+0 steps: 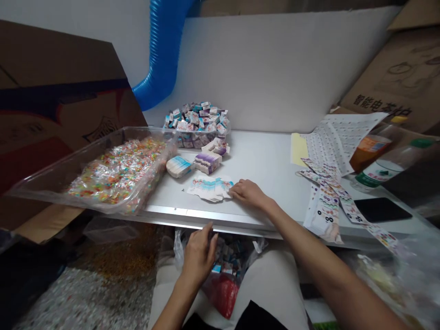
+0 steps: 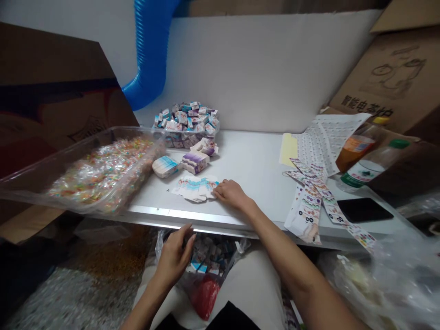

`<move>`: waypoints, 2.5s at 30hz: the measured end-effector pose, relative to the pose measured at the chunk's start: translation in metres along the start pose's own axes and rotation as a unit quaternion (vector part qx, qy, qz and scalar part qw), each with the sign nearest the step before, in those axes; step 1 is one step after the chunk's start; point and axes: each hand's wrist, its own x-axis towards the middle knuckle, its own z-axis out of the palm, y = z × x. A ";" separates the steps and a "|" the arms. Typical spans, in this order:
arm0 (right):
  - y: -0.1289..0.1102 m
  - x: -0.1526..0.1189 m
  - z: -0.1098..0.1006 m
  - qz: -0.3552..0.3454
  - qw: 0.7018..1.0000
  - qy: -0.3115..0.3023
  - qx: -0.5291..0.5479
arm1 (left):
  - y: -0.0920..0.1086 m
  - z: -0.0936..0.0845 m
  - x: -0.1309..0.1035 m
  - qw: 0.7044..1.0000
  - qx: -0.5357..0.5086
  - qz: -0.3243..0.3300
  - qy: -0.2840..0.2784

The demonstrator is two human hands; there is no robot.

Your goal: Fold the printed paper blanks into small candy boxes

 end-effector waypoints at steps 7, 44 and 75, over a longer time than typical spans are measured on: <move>-0.071 -0.047 -0.026 0.034 0.950 0.142 0.277 | 0.029 -0.018 0.028 0.986 0.097 0.053 0.124; -0.099 -0.078 0.003 0.135 0.767 0.040 0.626 | 0.032 0.000 0.017 0.993 -0.113 0.000 0.043; -0.131 -0.099 0.020 0.109 0.985 0.098 0.096 | 0.012 0.016 -0.006 0.992 -0.090 0.094 0.008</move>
